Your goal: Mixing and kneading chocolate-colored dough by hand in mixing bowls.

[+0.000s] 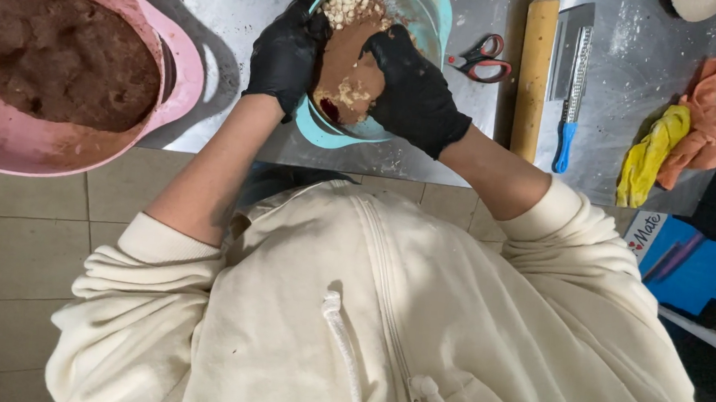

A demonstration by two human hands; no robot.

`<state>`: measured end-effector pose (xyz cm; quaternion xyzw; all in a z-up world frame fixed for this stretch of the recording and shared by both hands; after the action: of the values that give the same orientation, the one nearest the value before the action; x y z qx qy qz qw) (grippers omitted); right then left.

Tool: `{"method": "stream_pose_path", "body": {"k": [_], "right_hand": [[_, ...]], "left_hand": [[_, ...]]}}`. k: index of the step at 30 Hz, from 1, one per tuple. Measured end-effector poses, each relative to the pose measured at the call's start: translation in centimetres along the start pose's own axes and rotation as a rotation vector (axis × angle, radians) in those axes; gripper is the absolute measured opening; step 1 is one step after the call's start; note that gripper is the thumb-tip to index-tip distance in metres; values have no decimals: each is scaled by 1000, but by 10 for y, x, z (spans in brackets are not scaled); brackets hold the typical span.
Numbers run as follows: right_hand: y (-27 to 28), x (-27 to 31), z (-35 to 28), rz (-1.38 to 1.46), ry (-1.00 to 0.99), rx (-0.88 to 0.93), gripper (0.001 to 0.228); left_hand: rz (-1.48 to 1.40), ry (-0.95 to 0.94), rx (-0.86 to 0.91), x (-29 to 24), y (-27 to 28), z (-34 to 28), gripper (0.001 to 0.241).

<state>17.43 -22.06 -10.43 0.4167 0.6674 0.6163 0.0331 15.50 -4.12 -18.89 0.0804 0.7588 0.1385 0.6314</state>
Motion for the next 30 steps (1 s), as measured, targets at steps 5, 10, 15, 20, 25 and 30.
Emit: {"method": "stream_pose_path", "body": {"k": [5,10,15,20,25,30], "right_hand": [[-17,-22,10,-203,77,-127,72],[-25,-63,24,-227,36,-69,76],[-2,-59,31,-159,-31,-75,79],[34,-71,23,-159,-160,139,63],[77,-17,-2,200,-440,238,54],[50,4,7,15,-3,90,79]], "left_hand": [[-99,-3,-2,2,-1,-1,39],[43,-62,-5,6,0,3,39],[19,-57,7,2,4,1,36],[130,-59,-77,4,-1,1,33],[97,-5,-118,14,-6,0,29],[72,-57,-130,18,-6,2,33]]}}
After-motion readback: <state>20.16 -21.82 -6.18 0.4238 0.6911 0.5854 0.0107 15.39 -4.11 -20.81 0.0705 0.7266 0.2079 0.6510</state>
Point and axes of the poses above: each hand's wrist, its own z-axis towards the middle knuckle, its own y-axis out of the back of the hand, x = y × z, the point moved 7 cm from there along z, towards the middle knuckle, and after that the axes turned 8 degrees about x, right-handed, at the moved point
